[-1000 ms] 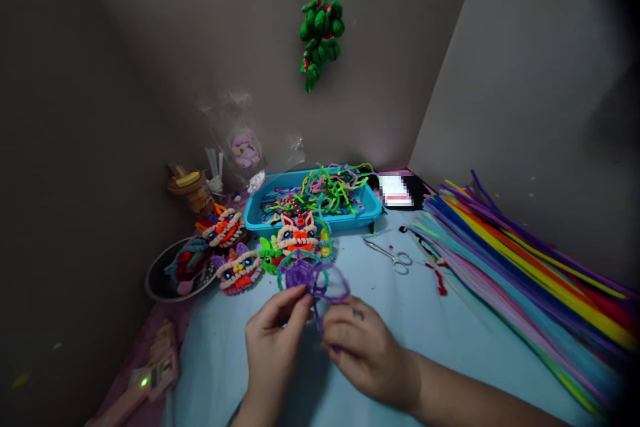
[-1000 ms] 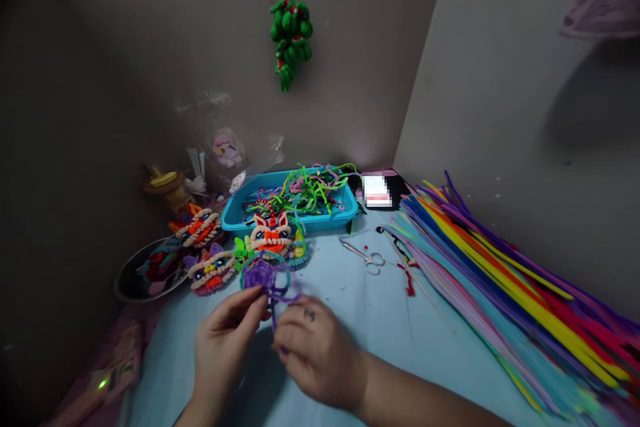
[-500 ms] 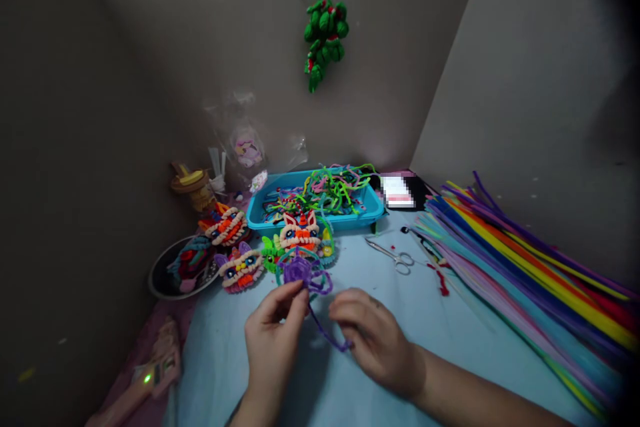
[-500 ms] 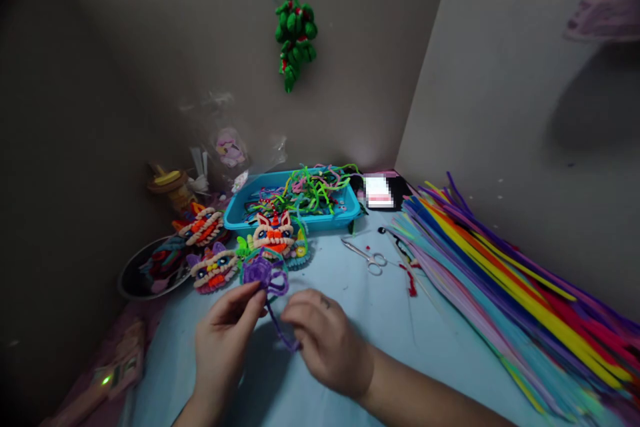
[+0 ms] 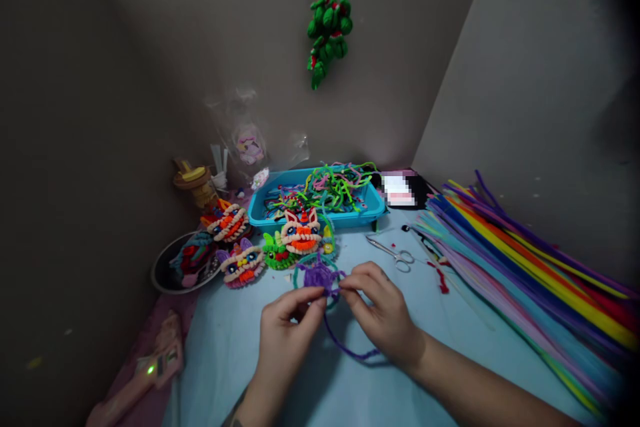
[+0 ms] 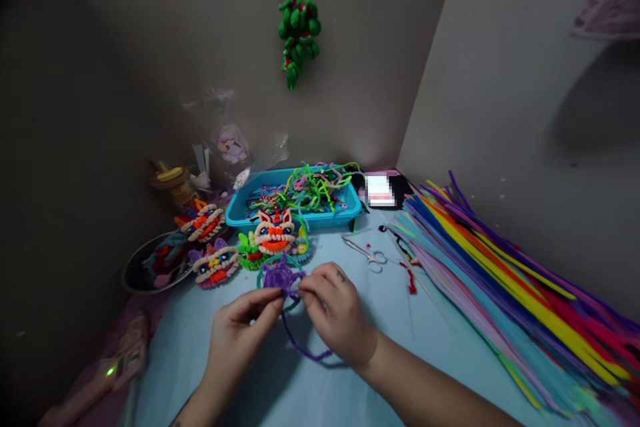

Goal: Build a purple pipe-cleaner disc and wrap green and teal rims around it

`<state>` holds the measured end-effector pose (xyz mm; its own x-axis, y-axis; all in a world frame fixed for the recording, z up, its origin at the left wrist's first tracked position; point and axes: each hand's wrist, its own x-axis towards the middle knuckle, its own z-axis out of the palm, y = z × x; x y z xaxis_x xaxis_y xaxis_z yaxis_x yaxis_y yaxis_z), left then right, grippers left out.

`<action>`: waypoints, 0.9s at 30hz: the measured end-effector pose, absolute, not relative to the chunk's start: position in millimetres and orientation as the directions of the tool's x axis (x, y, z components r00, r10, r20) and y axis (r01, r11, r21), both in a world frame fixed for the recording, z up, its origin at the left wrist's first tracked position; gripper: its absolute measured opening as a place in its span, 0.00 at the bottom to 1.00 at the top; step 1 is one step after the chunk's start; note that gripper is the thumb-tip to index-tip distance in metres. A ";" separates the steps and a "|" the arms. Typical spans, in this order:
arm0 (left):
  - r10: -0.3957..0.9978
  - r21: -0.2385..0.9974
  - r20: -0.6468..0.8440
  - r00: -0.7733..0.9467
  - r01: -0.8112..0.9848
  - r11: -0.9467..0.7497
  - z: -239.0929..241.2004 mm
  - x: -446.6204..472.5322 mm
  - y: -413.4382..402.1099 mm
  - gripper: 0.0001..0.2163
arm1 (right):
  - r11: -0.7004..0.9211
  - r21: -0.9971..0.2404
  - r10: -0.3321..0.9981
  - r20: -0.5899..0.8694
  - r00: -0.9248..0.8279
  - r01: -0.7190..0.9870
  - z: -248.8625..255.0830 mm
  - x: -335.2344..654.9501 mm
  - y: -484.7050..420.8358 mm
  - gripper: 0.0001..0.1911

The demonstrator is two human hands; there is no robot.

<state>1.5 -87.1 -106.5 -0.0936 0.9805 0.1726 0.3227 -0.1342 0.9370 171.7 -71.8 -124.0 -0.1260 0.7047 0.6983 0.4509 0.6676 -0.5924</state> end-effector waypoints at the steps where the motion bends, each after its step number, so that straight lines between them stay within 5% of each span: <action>1: 0.982 0.932 0.174 -0.079 0.334 -0.138 -106.5 1.3 -87.3 0.06 | 0.655 -0.601 0.714 0.690 -0.117 0.458 -123.5 171.1 -71.6 0.08; 27: 0.996 0.972 0.054 -0.073 0.234 -0.035 -107.8 2.4 -85.1 0.07 | 0.707 -0.556 0.665 0.734 -0.141 0.437 -130.1 171.0 -70.1 0.07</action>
